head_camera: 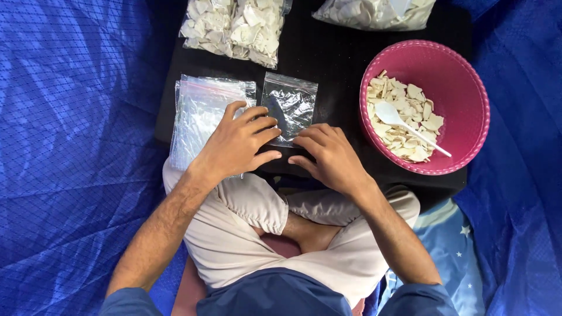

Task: Packing small dried food pieces from a bowl into small plastic zip-lock bags using a spoon.

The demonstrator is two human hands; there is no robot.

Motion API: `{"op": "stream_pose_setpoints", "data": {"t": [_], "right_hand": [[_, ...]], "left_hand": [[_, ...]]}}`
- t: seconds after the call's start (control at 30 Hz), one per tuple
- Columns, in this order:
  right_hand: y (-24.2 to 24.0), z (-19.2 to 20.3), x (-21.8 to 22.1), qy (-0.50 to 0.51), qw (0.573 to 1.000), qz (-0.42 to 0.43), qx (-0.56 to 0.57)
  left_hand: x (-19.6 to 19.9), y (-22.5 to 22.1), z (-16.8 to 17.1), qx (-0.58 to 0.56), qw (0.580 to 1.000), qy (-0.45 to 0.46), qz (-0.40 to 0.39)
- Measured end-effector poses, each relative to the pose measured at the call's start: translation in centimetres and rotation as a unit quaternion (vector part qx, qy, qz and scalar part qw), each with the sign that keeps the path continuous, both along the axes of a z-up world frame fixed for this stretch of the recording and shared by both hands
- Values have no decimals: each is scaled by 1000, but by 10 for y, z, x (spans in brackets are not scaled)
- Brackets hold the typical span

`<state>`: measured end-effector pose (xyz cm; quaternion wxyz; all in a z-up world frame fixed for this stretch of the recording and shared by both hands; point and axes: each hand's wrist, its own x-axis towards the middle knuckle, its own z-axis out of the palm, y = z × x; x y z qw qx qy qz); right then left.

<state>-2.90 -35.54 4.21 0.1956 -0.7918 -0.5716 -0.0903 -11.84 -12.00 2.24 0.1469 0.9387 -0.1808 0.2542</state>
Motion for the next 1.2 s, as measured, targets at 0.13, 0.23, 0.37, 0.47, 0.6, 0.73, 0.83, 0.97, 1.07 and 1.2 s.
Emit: {"op": "stream_pose_setpoints", "data": {"t": [0.13, 0.23, 0.37, 0.47, 0.6, 0.73, 0.83, 0.97, 1.07, 1.2], "right_hand": [[-6, -9, 2, -9, 999, -19, 50], [-7, -6, 1, -20, 997, -22, 68], [-7, -3, 0, 8, 996, -46, 70], [-5, -8, 2, 9, 995, -71, 67], [-4, -18, 4, 0, 992, -112, 62], [-3, -14, 1, 11, 991, -117, 69], [-3, -13, 2, 17, 990, -126, 60], [-3, -14, 2, 43, 988, -132, 71], [-3, -14, 1, 66, 985, -134, 89], [-7, -10, -1, 68, 982, -145, 96]], "left_hand": [[-1, -4, 2, 1, 1000, 7, 5], [-1, -7, -1, 12, 1000, -12, 9], [-3, -10, 1, -51, 997, 41, 39], [1, -9, -1, -76, 992, 78, 59], [5, -10, -1, -92, 984, 133, 80], [6, -9, -8, -85, 987, 111, 75], [9, -8, -11, -82, 990, 98, 66], [11, -7, -12, -95, 988, 102, 63], [8, -3, -2, -107, 986, 120, 48], [13, 2, -6, -127, 979, 154, 45]]}}
